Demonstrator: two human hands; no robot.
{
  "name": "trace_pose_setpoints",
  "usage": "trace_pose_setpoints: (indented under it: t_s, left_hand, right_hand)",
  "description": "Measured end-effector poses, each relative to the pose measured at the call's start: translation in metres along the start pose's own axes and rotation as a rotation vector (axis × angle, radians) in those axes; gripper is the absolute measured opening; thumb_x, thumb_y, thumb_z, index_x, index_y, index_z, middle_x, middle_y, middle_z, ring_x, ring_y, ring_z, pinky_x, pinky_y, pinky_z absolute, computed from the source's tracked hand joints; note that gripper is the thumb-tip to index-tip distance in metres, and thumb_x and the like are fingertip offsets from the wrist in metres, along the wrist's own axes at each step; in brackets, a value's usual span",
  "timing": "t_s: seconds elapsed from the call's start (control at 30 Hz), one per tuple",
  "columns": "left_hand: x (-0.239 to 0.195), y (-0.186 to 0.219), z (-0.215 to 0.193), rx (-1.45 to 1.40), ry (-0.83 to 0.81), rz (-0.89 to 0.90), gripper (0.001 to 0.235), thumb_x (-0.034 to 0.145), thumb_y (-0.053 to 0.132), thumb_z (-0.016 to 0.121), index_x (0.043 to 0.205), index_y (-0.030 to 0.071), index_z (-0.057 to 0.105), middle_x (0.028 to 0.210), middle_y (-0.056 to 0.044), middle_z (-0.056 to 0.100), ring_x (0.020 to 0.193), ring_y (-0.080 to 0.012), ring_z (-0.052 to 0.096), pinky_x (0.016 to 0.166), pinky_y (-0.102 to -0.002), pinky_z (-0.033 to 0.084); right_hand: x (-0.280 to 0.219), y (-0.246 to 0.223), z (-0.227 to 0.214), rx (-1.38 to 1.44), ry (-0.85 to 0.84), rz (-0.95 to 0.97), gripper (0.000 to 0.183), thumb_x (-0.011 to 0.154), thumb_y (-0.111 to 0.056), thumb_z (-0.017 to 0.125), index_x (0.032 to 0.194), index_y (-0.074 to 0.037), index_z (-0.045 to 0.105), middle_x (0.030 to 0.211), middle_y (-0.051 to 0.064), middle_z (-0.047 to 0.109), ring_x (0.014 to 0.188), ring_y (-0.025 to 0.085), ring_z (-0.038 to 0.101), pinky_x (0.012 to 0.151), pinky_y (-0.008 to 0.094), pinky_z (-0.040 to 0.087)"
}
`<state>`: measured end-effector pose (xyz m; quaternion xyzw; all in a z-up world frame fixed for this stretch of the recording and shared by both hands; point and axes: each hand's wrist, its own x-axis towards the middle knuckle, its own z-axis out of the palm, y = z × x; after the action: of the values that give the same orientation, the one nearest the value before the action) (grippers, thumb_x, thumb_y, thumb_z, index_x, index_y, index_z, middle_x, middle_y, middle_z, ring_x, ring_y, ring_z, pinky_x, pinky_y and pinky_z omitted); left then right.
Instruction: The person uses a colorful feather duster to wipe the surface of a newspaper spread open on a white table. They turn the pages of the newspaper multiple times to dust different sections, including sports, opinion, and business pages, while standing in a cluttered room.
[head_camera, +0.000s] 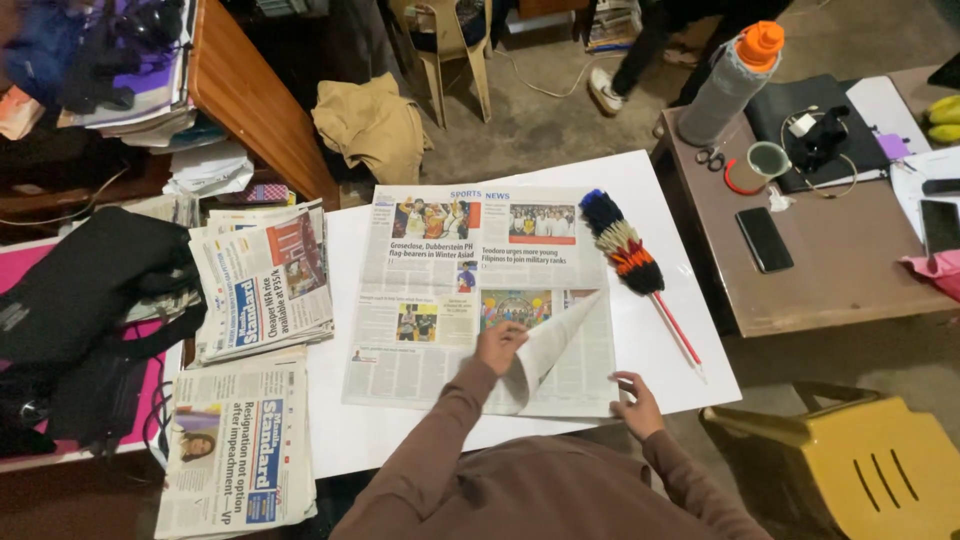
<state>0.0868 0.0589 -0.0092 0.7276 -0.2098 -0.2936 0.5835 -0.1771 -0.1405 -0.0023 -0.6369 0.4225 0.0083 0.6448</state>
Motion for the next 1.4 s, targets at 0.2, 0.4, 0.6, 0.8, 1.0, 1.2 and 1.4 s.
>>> trace_pose_setpoints:
  t_s: [0.2,0.4,0.6,0.8,1.0,1.2,1.4]
  left_hand:
    - [-0.026,-0.034,-0.095,0.028,0.026,0.134,0.017,0.090,-0.001,0.065,0.104,0.004,0.074,0.108,-0.009,0.073,0.090,-0.0163,0.066,0.081,-0.031,0.056]
    - [-0.085,-0.024,-0.164,0.263,0.127,-0.008,0.027,0.089,-0.008,0.061,0.101,0.007,0.080,0.100,-0.009,0.072,0.081,-0.0180,0.065,0.074,-0.033,0.057]
    - [-0.089,-0.045,-0.124,0.180,0.144,0.054,0.031,0.086,-0.002,0.069,0.114,0.008,0.073,0.112,-0.006,0.075,0.097,-0.0180,0.074,0.085,-0.032,0.061]
    - [-0.084,0.083,-0.040,0.322,-0.189,-0.055,0.097,0.078,0.040,0.089,0.154,0.011,0.036,0.150,-0.024,0.047,0.138,-0.0378,0.048,0.113,-0.045,0.040]
    - [-0.056,0.036,0.007,0.325,-0.098,0.013,0.063,0.085,0.030,0.075,0.142,0.008,0.063,0.123,-0.023,0.072,0.113,-0.0352,0.070,0.099,-0.042,0.055]
    - [-0.037,-0.022,-0.013,0.378,0.060,0.212,0.043,0.089,0.031,0.076,0.119,0.000,0.072,0.103,-0.026,0.074,0.096,-0.0392,0.073,0.086,-0.045,0.059]
    - [-0.059,0.015,-0.067,0.364,0.139,-0.009,0.041,0.087,0.032,0.077,0.114,0.001,0.075,0.094,-0.026,0.075,0.085,-0.0378,0.074,0.080,-0.044,0.057]
  right_hand:
    - [0.012,0.011,0.000,-0.273,-0.060,-0.016,0.058,0.080,0.010,0.058,0.132,-0.015,0.069,0.140,0.009,0.068,0.096,0.030,0.073,0.086,0.036,0.059]
    - [0.037,0.042,-0.001,-0.279,-0.039,-0.022,0.061,0.082,0.006,0.057,0.140,-0.014,0.064,0.144,0.012,0.063,0.109,0.025,0.071,0.092,0.040,0.058]
    - [0.056,0.068,0.005,-0.292,-0.061,-0.128,0.063,0.081,0.006,0.055,0.141,-0.012,0.065,0.143,0.016,0.064,0.114,0.027,0.065,0.093,0.041,0.054]
    - [0.059,0.023,0.050,-0.298,0.048,-0.027,0.037,0.094,-0.015,0.062,0.128,-0.011,0.077,0.112,0.019,0.081,0.083,0.027,0.070,0.079,0.036,0.057]
    - [0.069,-0.005,0.089,-0.377,0.140,-0.144,0.032,0.088,-0.024,0.078,0.116,-0.008,0.079,0.111,0.017,0.080,0.099,0.025,0.074,0.087,0.036,0.058]
    - [0.032,-0.062,0.117,-0.316,-0.022,-0.337,0.045,0.084,-0.010,0.073,0.129,-0.016,0.071,0.127,0.008,0.074,0.116,0.023,0.069,0.103,0.035,0.053]
    - [0.025,-0.077,0.128,-0.210,-0.079,-0.404,0.047,0.085,-0.005,0.068,0.131,-0.016,0.070,0.132,0.013,0.068,0.123,0.026,0.064,0.104,0.038,0.052]
